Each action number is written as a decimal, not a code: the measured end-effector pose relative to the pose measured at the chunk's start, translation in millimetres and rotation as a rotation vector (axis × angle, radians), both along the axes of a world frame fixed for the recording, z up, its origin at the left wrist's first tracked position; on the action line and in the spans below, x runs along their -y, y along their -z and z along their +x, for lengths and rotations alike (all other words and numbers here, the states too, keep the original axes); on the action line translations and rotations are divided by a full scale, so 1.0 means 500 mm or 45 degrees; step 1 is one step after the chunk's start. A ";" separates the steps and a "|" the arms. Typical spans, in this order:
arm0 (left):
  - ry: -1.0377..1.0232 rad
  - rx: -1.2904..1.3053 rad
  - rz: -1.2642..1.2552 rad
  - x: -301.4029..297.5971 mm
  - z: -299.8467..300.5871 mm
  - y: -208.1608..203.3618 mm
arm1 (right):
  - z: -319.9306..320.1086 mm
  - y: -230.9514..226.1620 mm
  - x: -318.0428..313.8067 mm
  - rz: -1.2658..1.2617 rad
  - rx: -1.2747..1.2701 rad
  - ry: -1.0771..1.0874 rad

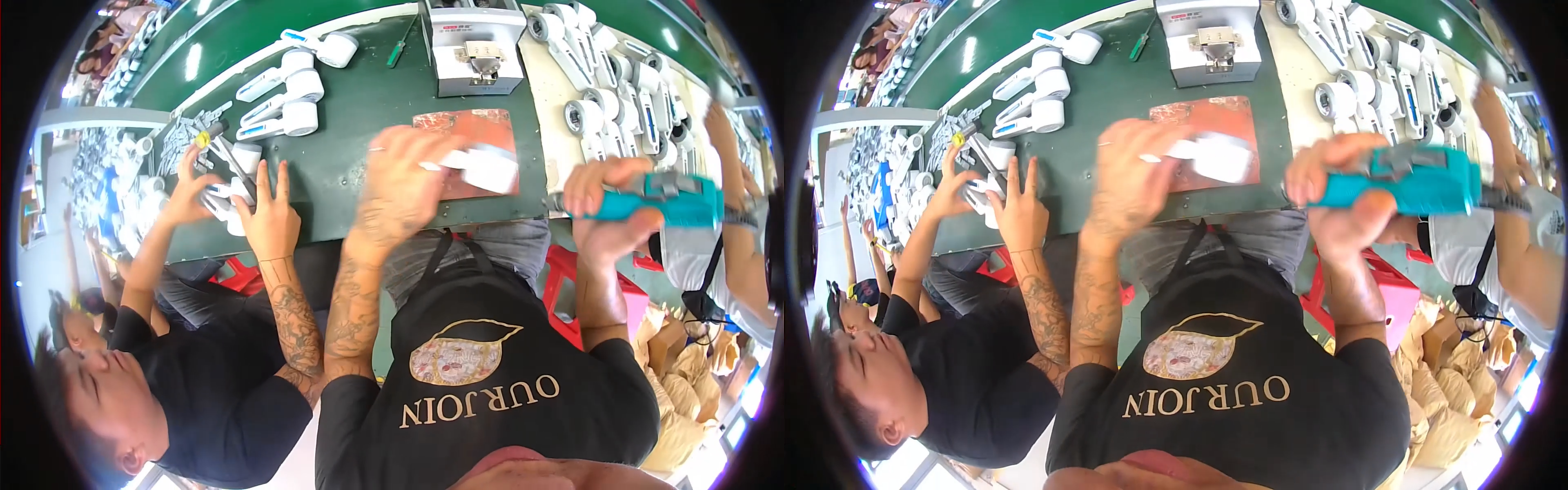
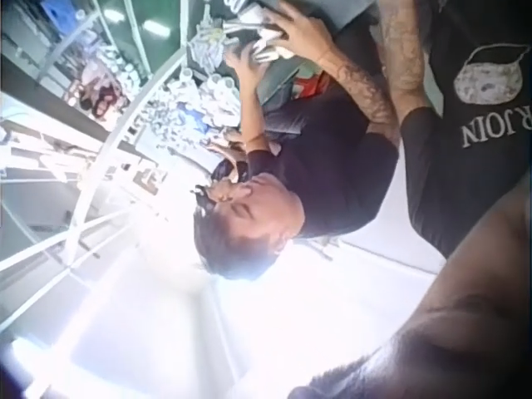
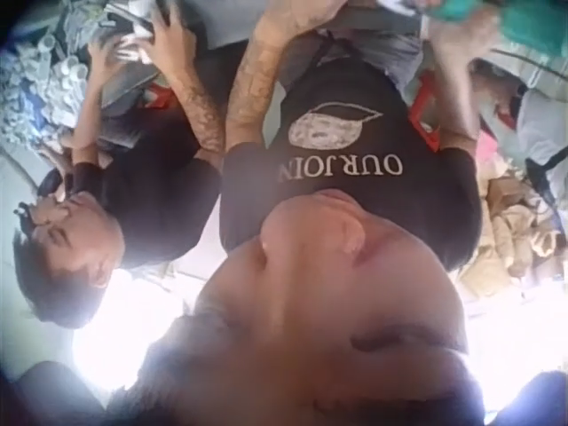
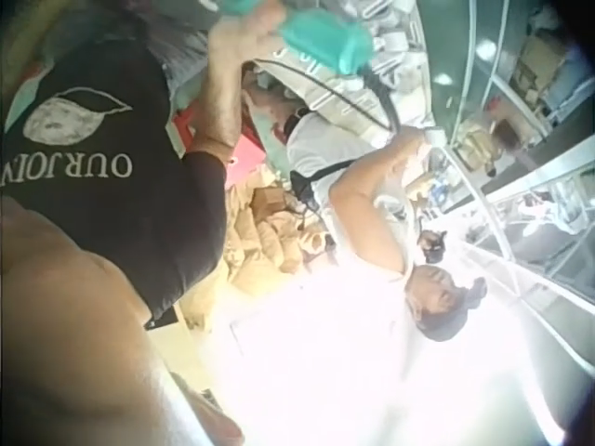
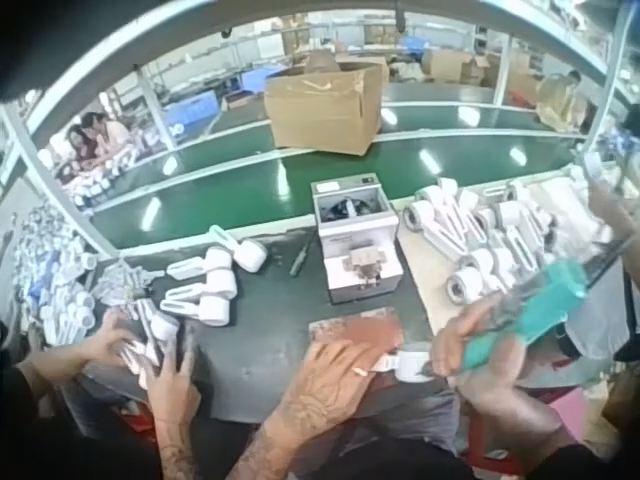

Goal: The person assembles hair dryers on an electronics assembly line by joining plastic housings and internal components with an electric screwdriver.

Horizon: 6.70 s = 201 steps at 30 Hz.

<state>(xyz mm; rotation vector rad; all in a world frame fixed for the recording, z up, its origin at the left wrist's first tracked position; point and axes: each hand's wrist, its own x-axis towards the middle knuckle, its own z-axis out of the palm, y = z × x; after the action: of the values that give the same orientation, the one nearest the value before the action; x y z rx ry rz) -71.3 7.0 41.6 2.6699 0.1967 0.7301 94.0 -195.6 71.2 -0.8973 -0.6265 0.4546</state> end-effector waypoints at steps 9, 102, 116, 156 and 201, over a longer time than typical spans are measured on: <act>-0.635 -0.126 0.183 -0.094 -0.072 0.023 | -0.009 0.028 0.093 -0.252 0.118 0.011; 0.003 0.009 -0.330 0.015 0.136 0.079 | 0.104 0.007 -0.278 -0.187 0.432 0.112; -0.020 0.083 -0.409 0.017 0.127 0.105 | 0.120 0.018 -0.333 -0.252 0.496 0.054; -0.215 0.028 -0.216 -0.020 -0.096 -0.006 | 0.011 -0.024 -0.021 0.023 0.065 0.053; -0.055 -0.498 0.128 0.099 0.080 0.052 | 0.042 0.037 0.079 -0.286 0.217 0.240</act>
<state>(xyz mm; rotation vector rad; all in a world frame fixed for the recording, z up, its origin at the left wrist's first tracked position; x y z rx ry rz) -31.3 -42.4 15.5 2.8895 0.3264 0.2257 115.1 -235.1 52.6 -1.2066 -0.6469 0.2838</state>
